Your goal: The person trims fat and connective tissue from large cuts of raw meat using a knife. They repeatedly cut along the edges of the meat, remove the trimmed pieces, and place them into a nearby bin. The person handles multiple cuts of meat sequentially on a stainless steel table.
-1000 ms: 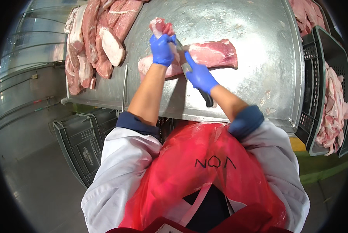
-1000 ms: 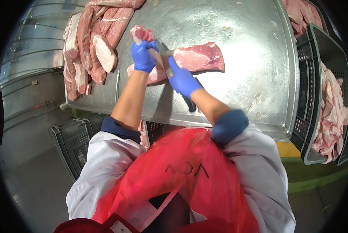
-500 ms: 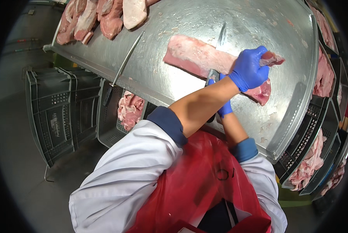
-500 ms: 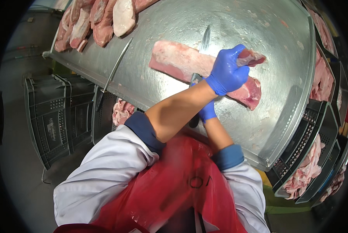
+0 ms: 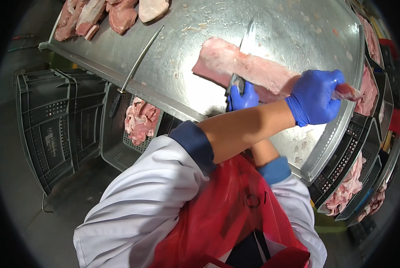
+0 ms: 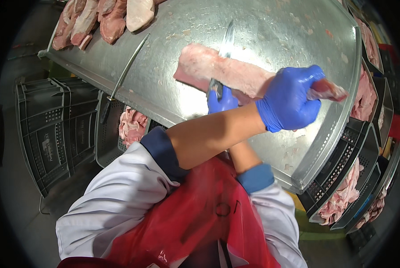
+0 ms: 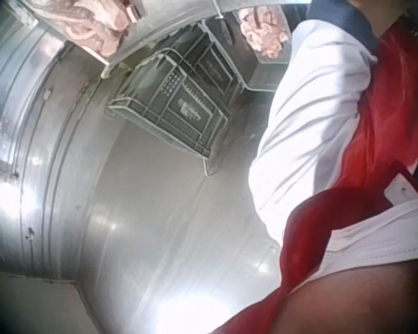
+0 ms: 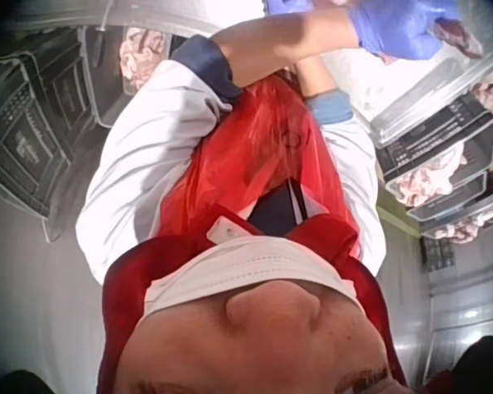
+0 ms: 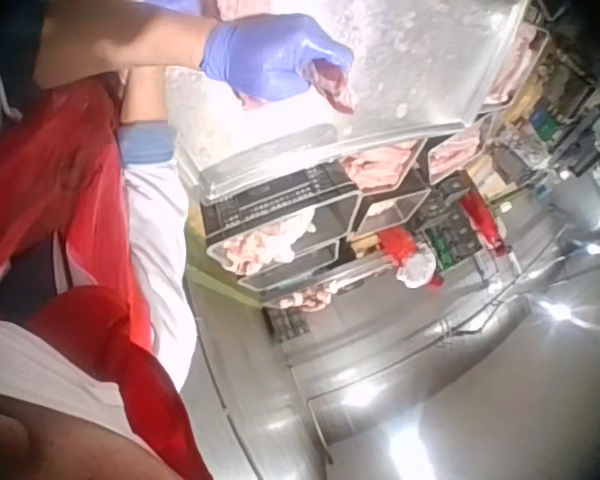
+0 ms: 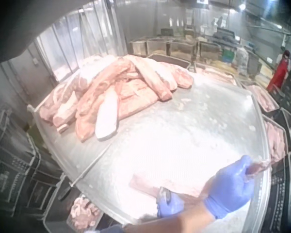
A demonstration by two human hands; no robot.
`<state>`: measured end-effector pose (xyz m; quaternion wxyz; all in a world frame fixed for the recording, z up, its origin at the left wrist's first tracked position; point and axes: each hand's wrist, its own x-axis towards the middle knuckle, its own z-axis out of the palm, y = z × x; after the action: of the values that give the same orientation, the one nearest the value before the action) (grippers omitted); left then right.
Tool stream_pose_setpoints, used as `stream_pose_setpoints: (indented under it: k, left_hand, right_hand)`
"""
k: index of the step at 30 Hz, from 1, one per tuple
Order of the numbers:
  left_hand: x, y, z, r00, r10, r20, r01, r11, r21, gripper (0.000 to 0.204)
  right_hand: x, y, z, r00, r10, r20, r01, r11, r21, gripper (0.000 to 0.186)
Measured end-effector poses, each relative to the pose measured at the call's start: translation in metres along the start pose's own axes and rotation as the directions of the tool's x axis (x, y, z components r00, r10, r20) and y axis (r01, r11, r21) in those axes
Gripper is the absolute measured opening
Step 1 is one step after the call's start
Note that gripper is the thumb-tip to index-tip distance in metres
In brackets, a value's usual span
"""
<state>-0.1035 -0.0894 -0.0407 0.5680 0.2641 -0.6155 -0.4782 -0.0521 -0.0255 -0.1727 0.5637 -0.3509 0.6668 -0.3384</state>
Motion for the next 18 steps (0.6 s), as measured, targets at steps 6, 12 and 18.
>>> stream_pose_setpoints:
  k: [6, 12, 18]
  left_hand:
    - [0.018, 0.030, 0.020, 0.986, 0.131, -0.098, -0.142, 0.984, -0.105, 0.009]
    - [0.036, 0.058, 0.037, 0.980, 0.200, 0.005, -0.193, 0.952, -0.239, 0.011]
    - [0.047, 0.121, 0.074, 0.926, 0.377, 0.013, -0.360, 0.892, -0.275, 0.012]
  right_hand:
    - [-0.012, 0.049, 0.026, 0.942, -0.333, 0.033, 0.331, 0.943, 0.041, 0.064]
    - [-0.025, -0.003, 0.047, 0.995, -0.104, -0.013, 0.104, 0.992, 0.070, 0.076]
    - [-0.008, -0.004, 0.054, 0.879, -0.397, 0.264, 0.446, 0.881, -0.159, 0.079]
